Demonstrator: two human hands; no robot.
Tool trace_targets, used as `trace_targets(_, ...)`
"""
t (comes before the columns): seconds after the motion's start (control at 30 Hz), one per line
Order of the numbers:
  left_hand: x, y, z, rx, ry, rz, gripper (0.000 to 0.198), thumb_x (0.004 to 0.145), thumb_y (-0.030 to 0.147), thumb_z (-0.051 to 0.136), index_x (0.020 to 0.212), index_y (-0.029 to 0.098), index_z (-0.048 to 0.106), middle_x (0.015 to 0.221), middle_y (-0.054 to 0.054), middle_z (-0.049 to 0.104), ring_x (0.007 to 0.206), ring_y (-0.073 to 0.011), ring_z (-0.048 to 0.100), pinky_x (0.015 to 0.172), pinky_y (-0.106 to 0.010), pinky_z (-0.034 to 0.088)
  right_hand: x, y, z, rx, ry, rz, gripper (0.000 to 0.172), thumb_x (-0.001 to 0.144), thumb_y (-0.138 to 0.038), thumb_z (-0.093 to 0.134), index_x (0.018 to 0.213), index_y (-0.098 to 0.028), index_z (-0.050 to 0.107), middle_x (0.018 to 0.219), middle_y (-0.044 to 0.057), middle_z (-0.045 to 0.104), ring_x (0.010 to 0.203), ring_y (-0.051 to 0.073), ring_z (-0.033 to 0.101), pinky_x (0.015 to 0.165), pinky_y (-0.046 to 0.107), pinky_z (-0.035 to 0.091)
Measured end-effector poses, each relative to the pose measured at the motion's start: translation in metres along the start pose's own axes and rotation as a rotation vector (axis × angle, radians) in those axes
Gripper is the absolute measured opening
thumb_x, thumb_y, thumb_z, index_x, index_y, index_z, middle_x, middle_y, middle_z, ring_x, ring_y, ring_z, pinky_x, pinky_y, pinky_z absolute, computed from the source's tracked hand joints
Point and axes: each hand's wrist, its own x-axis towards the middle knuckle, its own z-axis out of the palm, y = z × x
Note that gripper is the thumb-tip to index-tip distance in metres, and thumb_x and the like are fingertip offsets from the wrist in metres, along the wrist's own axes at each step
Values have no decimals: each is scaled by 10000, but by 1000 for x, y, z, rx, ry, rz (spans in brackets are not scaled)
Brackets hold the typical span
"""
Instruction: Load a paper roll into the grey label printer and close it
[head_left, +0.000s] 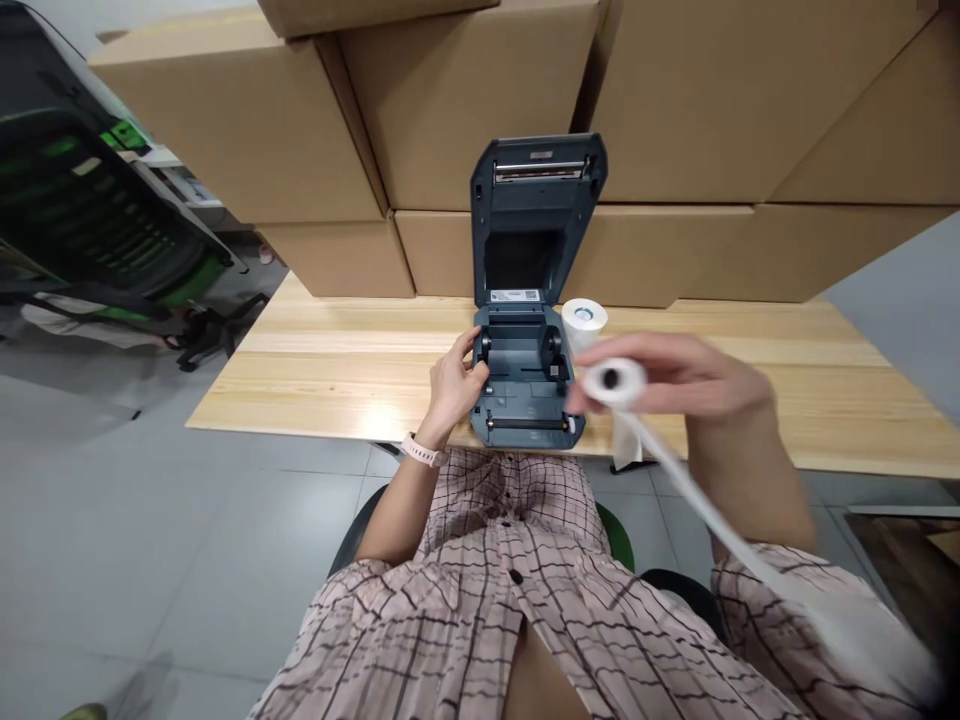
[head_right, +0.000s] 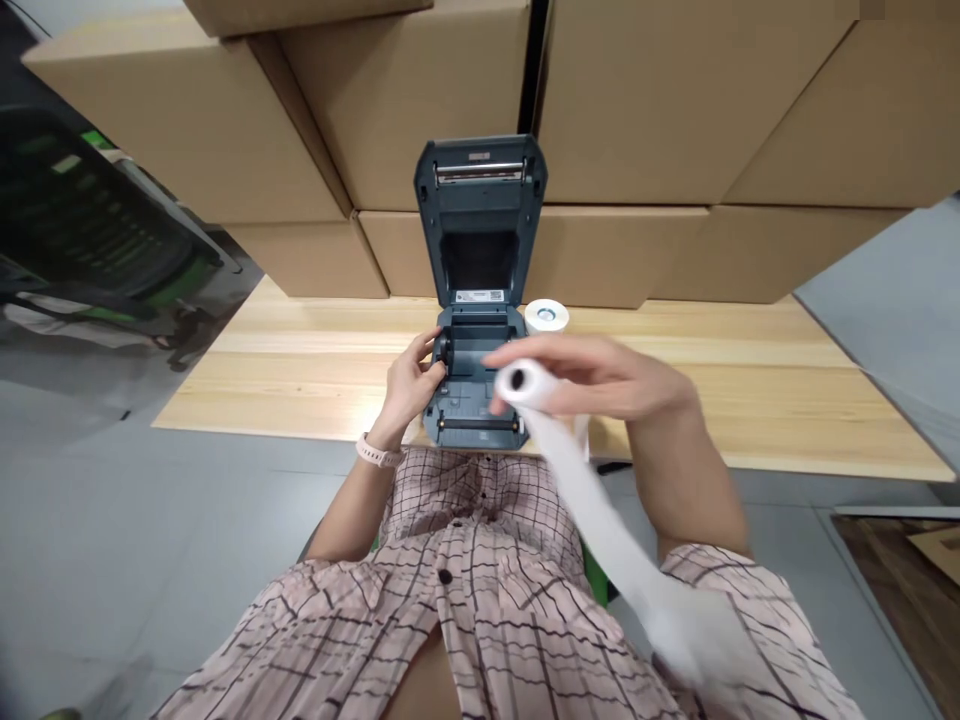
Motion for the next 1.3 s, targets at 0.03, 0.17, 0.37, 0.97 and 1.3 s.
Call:
trace_targets(0.03,0,0,0,-1,0,4,669,838,139,620,1493,276,620,1426,-95,748,1034,-253,801,955,-420,617,14,-6,11,-27,-15,-12,565,929,-598,682,1424,-329,639,1301,98,771,1295,358,672,1095,535,531)
trace_targets(0.17,-1,0,0,-4,6,30,640,851,120,608,1470,283,632,1426,-81,750,1109,-251,793,1023,-426,596,66,-23,46,-143,-88,-33,524,1033,-525,541,1505,-300,582,1420,110,715,1331,349,652,1126,554,512)
trace_targets(0.37,-2,-1,2,-18,25,74,591,892,158,621,1471,276,615,1431,-73,748,1181,-248,771,1073,-422,577,83,-18,61,-225,-121,-65,536,1092,-481,427,1560,-253,550,1477,136,680,1302,344,637,1103,584,523)
trace_targets(0.97,-5,4,2,-9,16,45,566,908,197,627,1471,248,607,1429,-87,744,1158,-263,759,1072,-442,563,29,-48,96,-436,120,-183,382,1097,-199,439,1346,-223,726,1456,146,709,1359,320,667,1078,583,625)
trace_targets(1.3,-3,-1,6,-52,30,78,579,887,255,651,1464,237,605,1447,-108,727,1254,-287,723,1067,-455,578,11,-65,121,-457,339,-249,294,1102,-201,503,1282,-134,725,1384,133,761,1300,271,734,1093,478,656)
